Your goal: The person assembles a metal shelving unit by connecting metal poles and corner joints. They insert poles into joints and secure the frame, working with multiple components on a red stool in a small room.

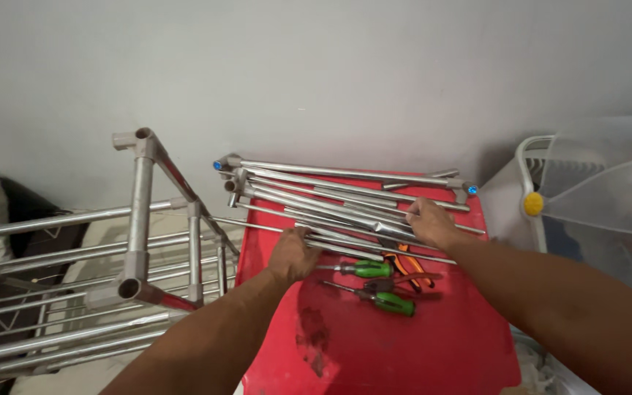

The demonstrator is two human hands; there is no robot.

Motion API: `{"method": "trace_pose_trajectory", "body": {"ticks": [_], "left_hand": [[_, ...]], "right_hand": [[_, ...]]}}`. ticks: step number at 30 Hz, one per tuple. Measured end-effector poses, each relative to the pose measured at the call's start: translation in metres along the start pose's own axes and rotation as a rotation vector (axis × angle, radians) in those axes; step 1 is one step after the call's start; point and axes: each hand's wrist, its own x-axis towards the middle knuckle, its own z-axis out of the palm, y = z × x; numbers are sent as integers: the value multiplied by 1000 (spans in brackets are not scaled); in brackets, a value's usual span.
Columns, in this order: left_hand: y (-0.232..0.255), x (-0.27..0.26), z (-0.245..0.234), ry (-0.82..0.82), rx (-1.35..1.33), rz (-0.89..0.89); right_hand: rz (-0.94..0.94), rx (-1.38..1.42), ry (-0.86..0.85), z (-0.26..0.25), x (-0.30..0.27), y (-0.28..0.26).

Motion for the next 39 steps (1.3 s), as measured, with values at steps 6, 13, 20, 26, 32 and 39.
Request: {"method": "trace_pose_trajectory", "body": {"ticks": [6, 13, 20, 26, 32, 39], "left_hand": [[-7, 7, 7, 83, 8, -133], [9, -6, -3, 73, -44, -248], [34, 4, 2, 15, -662, -272], [53, 14, -13, -14, -1186, -477], [42, -4, -45, 61, -1006, -470], [25, -27, -70, 48, -909, -498]], "right_hand": [[-12, -13, -3, -11, -18, -8], [119, -29, -12, -30, -47, -21], [-116, 188, -63, -8, -66, -42], [-138, 436, -343, 21, -91, -83], [-218, 71, -115, 10, -64, -112], [-361, -156, -121, 17, -58, -136]]}}
